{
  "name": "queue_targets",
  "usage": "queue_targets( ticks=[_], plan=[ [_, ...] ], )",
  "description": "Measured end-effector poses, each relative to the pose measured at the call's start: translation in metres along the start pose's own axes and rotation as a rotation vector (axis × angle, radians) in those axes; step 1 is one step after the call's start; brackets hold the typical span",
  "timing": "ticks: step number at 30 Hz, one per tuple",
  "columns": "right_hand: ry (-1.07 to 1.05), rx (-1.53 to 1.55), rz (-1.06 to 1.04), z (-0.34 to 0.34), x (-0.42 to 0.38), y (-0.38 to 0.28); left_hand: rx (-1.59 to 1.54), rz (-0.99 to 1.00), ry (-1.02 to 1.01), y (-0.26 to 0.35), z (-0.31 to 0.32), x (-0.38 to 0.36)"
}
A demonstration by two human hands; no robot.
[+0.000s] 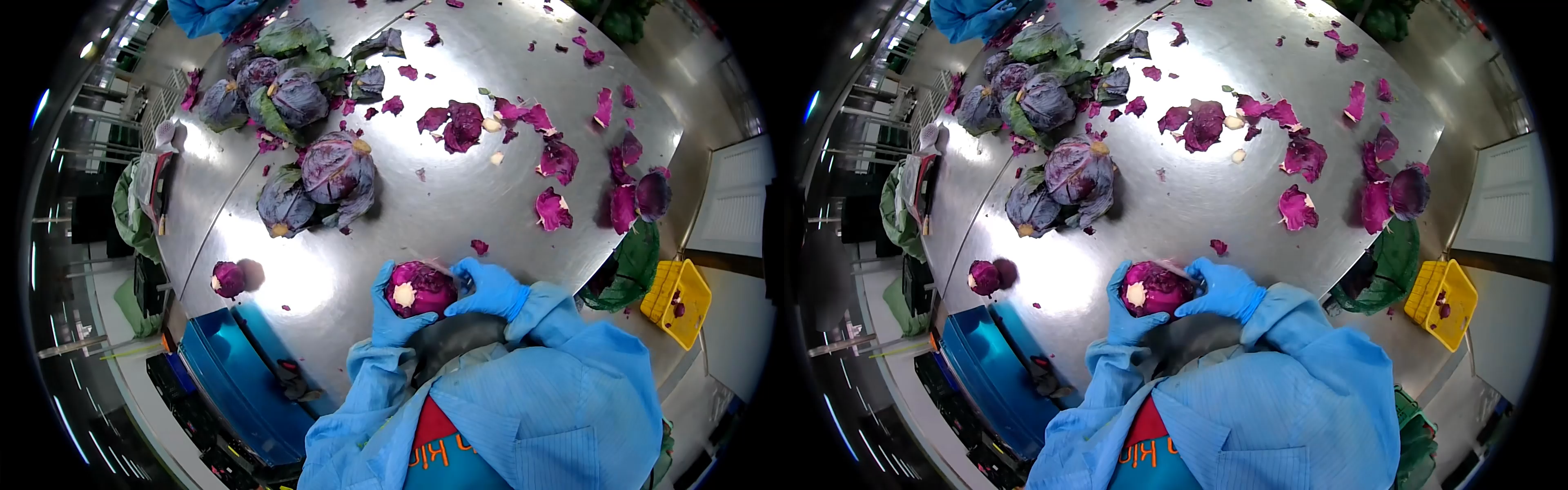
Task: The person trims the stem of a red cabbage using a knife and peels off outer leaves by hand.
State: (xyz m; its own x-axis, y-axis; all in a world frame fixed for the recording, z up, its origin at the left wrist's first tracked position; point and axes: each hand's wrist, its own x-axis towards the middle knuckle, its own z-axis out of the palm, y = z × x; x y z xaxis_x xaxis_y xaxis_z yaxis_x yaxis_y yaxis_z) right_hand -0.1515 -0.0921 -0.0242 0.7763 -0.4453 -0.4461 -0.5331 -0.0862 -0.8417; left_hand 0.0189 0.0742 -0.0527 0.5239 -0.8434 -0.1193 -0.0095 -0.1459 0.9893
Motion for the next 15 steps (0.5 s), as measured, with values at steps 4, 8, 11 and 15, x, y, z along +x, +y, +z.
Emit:
queue_targets(
  ticks=[4,8,11,15],
  plan=[
    [-0.022,0.198,-0.003,0.018,0.012,0.023,-0.028,0.01,0.028,0.003,0.003,-0.001],
    [-0.047,0.113,-0.227,0.02,0.013,0.037,-0.042,0.027,-0.025,-0.003,0.0,0.003],
    [-0.019,-0.302,-0.346,0.008,0.006,0.023,-0.004,0.058,-0.068,0.0,-0.004,-0.001],
    [0.298,-0.458,-0.156,-0.037,0.027,0.07,-0.043,0.1,-0.128,0.004,-0.004,-0.003]
  ],
)
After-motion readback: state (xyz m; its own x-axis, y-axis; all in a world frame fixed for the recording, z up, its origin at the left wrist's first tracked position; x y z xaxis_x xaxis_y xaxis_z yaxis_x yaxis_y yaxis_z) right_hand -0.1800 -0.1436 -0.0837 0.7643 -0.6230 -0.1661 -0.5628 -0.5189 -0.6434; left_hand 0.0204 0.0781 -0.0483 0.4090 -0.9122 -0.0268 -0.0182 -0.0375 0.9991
